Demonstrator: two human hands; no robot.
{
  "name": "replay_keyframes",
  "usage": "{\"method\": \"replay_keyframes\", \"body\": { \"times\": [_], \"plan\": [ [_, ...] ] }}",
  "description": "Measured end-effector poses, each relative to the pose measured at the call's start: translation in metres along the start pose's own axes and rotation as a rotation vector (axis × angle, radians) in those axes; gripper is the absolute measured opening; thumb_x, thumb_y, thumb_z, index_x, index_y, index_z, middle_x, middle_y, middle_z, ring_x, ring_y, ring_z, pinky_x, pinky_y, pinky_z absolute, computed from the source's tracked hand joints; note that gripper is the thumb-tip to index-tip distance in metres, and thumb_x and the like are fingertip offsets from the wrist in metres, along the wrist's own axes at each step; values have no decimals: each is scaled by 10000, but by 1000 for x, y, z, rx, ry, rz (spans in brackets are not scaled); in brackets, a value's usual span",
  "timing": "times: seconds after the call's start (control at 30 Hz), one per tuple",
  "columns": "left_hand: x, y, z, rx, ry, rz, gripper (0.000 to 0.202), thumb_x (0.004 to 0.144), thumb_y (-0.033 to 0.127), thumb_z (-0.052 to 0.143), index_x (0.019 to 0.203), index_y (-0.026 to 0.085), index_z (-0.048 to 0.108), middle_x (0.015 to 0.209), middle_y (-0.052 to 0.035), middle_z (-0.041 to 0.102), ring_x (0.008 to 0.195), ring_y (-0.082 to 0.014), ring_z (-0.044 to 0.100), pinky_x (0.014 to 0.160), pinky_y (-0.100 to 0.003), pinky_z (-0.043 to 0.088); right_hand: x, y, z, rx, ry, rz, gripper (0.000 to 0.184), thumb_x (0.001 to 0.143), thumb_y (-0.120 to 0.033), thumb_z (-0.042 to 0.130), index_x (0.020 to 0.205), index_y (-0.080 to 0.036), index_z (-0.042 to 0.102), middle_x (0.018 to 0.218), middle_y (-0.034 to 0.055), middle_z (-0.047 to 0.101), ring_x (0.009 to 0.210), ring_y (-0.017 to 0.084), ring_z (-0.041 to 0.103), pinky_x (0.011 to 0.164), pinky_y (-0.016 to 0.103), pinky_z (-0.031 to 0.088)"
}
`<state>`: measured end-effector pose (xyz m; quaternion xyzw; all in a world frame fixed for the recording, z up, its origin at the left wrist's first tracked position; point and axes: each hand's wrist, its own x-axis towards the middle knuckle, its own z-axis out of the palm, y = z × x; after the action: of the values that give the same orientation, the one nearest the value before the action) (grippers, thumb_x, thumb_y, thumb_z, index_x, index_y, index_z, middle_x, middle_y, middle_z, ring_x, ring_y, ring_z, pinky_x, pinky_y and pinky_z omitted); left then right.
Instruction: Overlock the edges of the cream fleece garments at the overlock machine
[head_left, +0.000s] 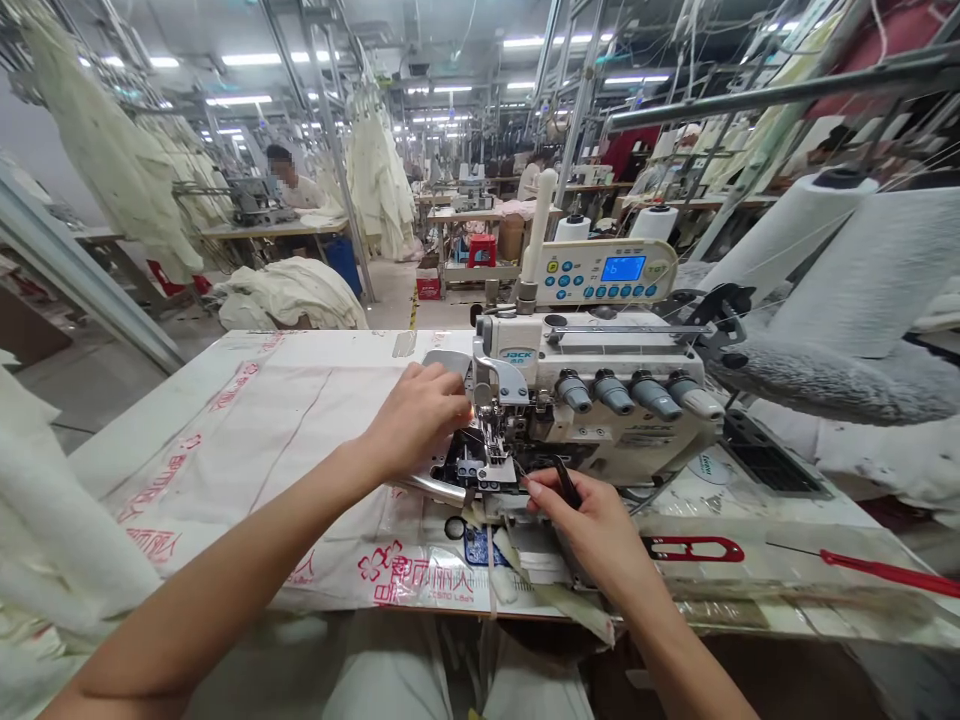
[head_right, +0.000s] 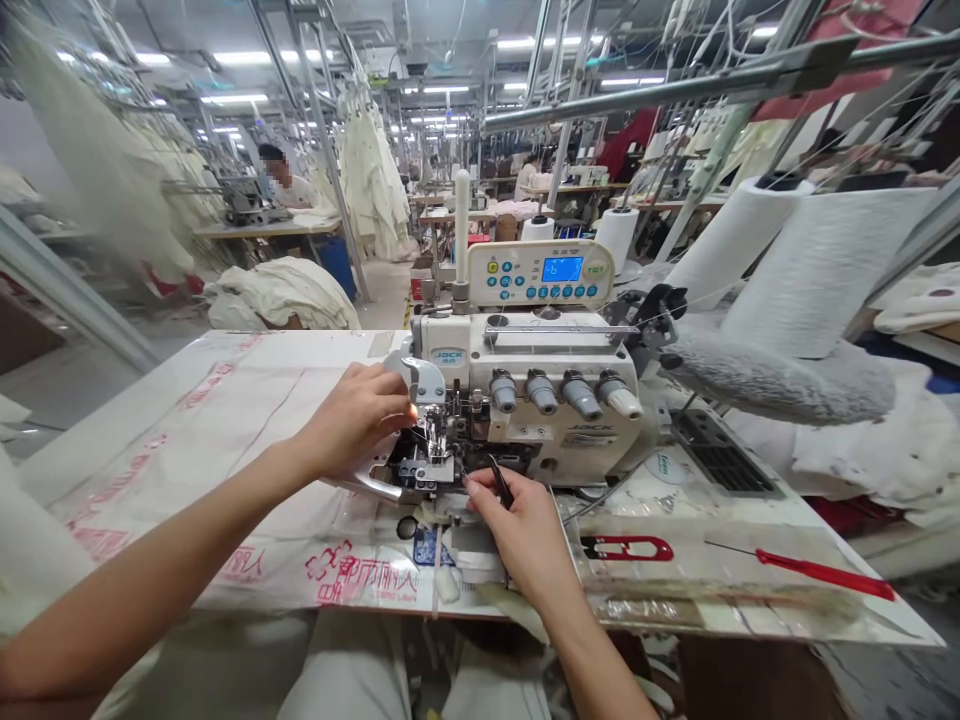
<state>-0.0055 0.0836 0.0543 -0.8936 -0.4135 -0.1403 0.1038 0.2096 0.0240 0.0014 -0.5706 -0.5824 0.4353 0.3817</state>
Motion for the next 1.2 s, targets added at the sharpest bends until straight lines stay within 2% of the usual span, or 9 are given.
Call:
{"method": "replay_keyframes", "body": {
  "times": [0.1,0.2,0.4,0.53,0.73,0.9,1.07,1.13,1.2],
  "plan": [
    [4,-4,5,-122,-23,-100,68,801,259,653,839,209,678,866,-27,598,855,-212,489,736,-324,300,1,2,-1,-12,-14,2,308,719,-452,574,752,-161,667,685,31,657,704,191,586,692,278,429],
    [9,-6,8,-164,-61,-143,60,783,235,666,753,184,670,835,-26,591,838,-209,488,714,-313,297,2,5,-1,-28,-21,-4,312,738,-454,564,755,-160,669,684,33,662,707,194,590,692,281,430],
    [11,-14,9,-231,-95,-56,118,828,252,616,751,171,654,816,-21,587,810,-186,485,715,-305,302,3,5,0,-20,-22,-17,304,740,-439,571,766,-155,677,689,36,670,710,198,600,698,287,442],
    [9,-16,11,-242,-74,-73,86,805,262,648,827,181,659,853,-31,593,821,-194,497,712,-302,315,4,6,2,-28,-37,-16,308,752,-440,569,774,-152,677,693,33,671,701,188,596,688,278,436],
    [10,-13,9,-231,-76,-96,78,796,247,652,809,171,646,857,-30,597,816,-200,498,693,-300,309,5,6,4,-50,-67,-36,298,778,-426,555,791,-148,663,715,32,662,724,187,583,716,280,420],
    [11,-14,8,-300,-104,-92,90,801,204,617,723,173,649,802,-18,597,787,-181,494,697,-292,311,4,5,1,-58,-73,-45,291,785,-423,548,792,-152,654,717,32,657,726,187,575,716,278,414],
    [14,-12,0,-358,-228,-111,121,771,155,590,670,157,655,697,-14,597,672,-144,504,647,-264,331,4,7,3,-133,-52,-42,299,803,-423,518,836,-158,653,743,35,664,733,190,586,716,281,407],
    [15,-8,-8,-387,-328,-87,122,754,167,615,641,159,660,638,1,597,597,-121,499,622,-251,341,4,9,3,-209,-33,-48,304,813,-432,497,837,-175,658,734,28,663,717,189,585,691,278,401],
    [13,-4,-17,-389,-425,-63,124,754,229,654,648,171,683,646,-1,615,620,-128,520,655,-262,360,2,9,-1,-295,-10,-65,300,816,-436,485,796,-192,658,703,18,655,686,185,576,650,269,391]
  ]
}}
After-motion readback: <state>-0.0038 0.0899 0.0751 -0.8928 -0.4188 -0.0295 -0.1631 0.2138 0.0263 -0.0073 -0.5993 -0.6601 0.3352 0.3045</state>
